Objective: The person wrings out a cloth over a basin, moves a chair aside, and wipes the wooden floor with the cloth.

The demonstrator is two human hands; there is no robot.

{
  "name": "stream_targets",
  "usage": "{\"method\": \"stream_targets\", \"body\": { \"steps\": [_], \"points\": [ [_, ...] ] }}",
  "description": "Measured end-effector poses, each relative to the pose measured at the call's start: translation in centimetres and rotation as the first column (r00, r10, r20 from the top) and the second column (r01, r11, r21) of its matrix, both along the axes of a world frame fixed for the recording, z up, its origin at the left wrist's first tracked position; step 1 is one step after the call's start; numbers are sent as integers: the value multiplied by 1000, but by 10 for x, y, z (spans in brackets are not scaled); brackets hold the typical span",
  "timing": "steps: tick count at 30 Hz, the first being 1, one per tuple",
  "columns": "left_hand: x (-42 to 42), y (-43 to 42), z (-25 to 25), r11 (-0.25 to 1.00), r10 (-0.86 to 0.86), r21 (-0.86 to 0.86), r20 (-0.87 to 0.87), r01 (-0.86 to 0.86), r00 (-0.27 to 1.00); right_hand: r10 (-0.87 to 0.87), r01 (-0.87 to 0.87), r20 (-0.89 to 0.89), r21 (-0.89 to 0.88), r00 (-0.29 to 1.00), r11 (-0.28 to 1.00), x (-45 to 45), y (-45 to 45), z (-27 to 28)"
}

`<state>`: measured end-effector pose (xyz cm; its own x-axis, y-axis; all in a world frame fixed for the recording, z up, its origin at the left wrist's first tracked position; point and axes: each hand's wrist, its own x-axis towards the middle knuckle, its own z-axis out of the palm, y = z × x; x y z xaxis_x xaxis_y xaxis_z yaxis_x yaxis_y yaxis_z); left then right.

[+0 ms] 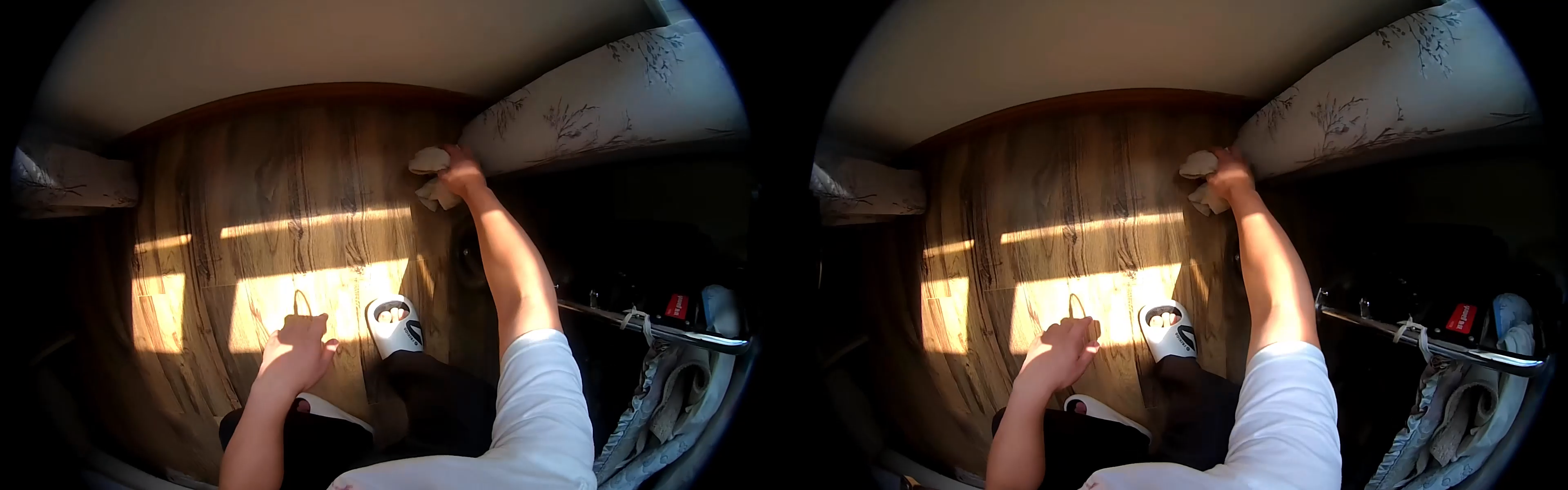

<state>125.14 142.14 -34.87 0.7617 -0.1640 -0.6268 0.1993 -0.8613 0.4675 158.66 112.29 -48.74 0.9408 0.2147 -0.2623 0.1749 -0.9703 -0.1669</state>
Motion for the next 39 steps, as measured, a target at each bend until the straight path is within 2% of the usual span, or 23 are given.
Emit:
{"method": "stream_targets", "body": {
  "steps": [1, 4, 6, 8, 10, 12, 13, 14, 17, 19, 22, 25, 28, 30, 31, 34, 37, 39],
  "points": [
    [16, 1, 15, 1000, 20, -14, -155, -22, 988, -139, 136, 24, 77, 990, 988, 17, -14, -2],
    [7, 12, -20, 999, -27, -18, -52, 26, 998, -500, 476, 80, 208, 862, 855, 69, -68, 6],
    [13, 16, -32, 999, 16, -36, -46, -18, 999, -629, 601, 220, 186, 745, 777, 89, -104, 12],
    [16, 21, -39, 998, 42, -48, -48, -44, 998, -759, 747, 226, 155, 610, 647, 96, -130, 23],
    [20, 25, -42, 993, 98, -55, -64, -102, 993, -744, 751, 308, 120, 594, 649, 103, -176, 0],
    [20, 30, -42, 985, 157, -58, -94, -163, 983, -504, 583, 302, -308, 809, 751, 110, -233, -42],
    [17, 32, -43, 980, 184, -70, -65, -188, 981, -463, 543, 286, -386, 839, 746, 107, -245, -59],
    [15, 36, -43, 967, 232, -78, -118, -242, 965, -421, 498, 267, -460, 867, 735, 103, -257, -76],
    [6, 42, -39, 943, 307, -74, -186, -325, 933, -549, 615, 278, -349, 789, 707, 85, -243, -105],
    [-5, 44, -40, 925, 351, -80, -189, -370, 917, -633, 674, 246, -371, 734, 639, 79, -214, -113],
    [-14, 47, -44, 923, 368, -20, -243, -384, 898, -765, 797, 233, -103, 601, 595, 77, -187, -94],
    [-24, 53, -50, 915, 388, -6, -270, -404, 881, -779, 794, 166, -46, 604, 606, 100, -211, -97],
    [-19, 53, -50, 894, 429, 12, -314, -449, 847, -845, 811, 216, 243, 489, 532, 107, -201, -82],
    [-22, 57, -54, 858, 487, 30, -365, -512, 794, -821, 751, 300, 337, 486, 568, 104, -210, -89],
    [-33, 60, -63, 871, 470, 12, -314, -491, 825, -808, 709, 340, 391, 481, 587, 108, -213, -93],
    [-32, 60, -64, 827, 536, 35, -347, -561, 769, -818, 736, 433, 394, 379, 550, 115, -245, -131],
    [-37, 59, -61, 803, 569, 31, -334, -595, 751, -828, 794, 460, 346, 321, 500, 113, -236, -123],
    [-33, 56, -48, 785, 596, 55, -340, -617, 727, -855, 818, 299, 279, 424, 503, 113, -248, -111]
  ]
}}
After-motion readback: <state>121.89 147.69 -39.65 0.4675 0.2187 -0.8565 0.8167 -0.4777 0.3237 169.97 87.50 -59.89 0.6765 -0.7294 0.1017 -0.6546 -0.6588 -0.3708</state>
